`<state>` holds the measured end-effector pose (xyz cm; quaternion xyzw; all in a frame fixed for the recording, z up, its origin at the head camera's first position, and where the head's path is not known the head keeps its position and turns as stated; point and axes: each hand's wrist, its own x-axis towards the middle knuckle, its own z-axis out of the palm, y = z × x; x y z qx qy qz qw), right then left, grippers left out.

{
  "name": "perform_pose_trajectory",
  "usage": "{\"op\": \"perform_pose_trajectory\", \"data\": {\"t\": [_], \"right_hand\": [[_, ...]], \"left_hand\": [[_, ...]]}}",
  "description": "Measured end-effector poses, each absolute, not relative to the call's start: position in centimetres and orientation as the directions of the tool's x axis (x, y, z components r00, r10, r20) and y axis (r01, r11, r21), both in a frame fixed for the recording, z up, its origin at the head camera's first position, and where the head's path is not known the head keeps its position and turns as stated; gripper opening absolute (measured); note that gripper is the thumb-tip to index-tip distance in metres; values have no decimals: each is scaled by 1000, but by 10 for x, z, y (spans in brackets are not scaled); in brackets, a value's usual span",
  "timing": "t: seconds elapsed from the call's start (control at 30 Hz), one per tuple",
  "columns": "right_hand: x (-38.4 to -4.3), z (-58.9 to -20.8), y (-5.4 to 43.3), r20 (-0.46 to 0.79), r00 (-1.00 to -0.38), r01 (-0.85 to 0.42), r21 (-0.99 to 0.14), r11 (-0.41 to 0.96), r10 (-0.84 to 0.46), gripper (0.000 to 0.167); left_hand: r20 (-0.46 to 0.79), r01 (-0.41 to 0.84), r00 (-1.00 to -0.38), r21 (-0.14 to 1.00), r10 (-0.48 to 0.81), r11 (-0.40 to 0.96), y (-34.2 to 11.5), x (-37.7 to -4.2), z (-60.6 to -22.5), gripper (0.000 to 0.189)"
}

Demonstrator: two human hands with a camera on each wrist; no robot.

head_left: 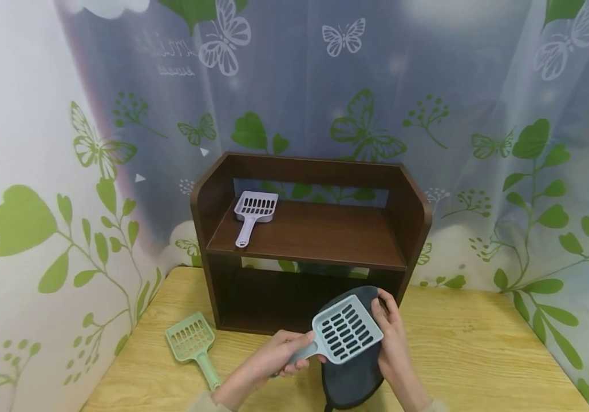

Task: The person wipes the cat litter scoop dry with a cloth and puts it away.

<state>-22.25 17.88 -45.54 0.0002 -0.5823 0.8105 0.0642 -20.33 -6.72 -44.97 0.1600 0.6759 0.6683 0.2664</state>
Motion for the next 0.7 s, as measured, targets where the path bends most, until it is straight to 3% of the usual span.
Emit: {"op": "perform_pose_trajectory", "data": {"t": [0.17, 0.4, 0.7], "right_hand": [[-226, -454, 183, 89, -992, -112, -941, -320, 85, 17], [-223, -457, 182, 5, -994, -34, -960, -278, 105, 16], [-210, -460, 187, -132, -989, 109, -950, -291, 61, 46]], "left_hand": [[-141, -113, -797, 990, 587, 83, -66, -202, -451, 47], [-151, -141, -853, 988, 500, 59, -66, -206, -453, 48], [-146, -149, -886, 988, 441, 27, -70, -211, -454, 47]]}}
